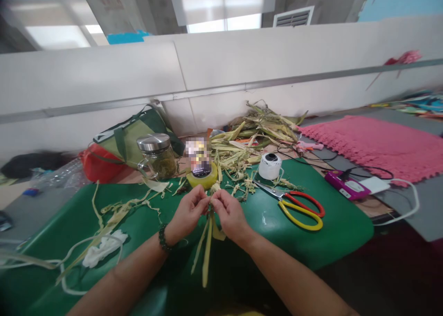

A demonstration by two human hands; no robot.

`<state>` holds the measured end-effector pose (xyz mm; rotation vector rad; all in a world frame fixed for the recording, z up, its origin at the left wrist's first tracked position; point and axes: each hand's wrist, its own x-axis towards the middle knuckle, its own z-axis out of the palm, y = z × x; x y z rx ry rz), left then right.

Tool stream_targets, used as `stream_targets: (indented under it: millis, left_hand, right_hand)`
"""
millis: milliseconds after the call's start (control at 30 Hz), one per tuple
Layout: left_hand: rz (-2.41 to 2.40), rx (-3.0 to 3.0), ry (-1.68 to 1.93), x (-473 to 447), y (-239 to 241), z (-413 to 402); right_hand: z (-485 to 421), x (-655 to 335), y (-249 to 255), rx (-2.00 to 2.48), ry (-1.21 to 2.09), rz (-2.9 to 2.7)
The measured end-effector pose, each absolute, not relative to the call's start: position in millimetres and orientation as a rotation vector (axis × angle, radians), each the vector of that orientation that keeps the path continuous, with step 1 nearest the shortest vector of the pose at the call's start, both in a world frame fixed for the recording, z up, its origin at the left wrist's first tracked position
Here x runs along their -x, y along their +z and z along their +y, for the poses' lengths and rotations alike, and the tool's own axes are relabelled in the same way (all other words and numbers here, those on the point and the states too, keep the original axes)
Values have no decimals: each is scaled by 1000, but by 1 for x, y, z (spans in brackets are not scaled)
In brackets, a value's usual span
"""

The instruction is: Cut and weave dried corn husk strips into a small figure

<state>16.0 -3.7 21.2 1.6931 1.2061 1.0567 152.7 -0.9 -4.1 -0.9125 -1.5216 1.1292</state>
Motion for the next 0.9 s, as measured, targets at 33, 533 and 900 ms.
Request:
stream_targets:
  millis: [33,533,900]
  left_hand:
    - [1209,-1692,1058,-16,21,-4]
    - [969,-1463,1125,-17,25,-2]
    - [1270,-1740,1018,-14,21,-2]
  right_hand:
    - [-1,-152,-4,908,1137,-1509]
    - [9,-153,-7,846,1416,-1227]
    - [-6,-157,2,882,1295,-1292]
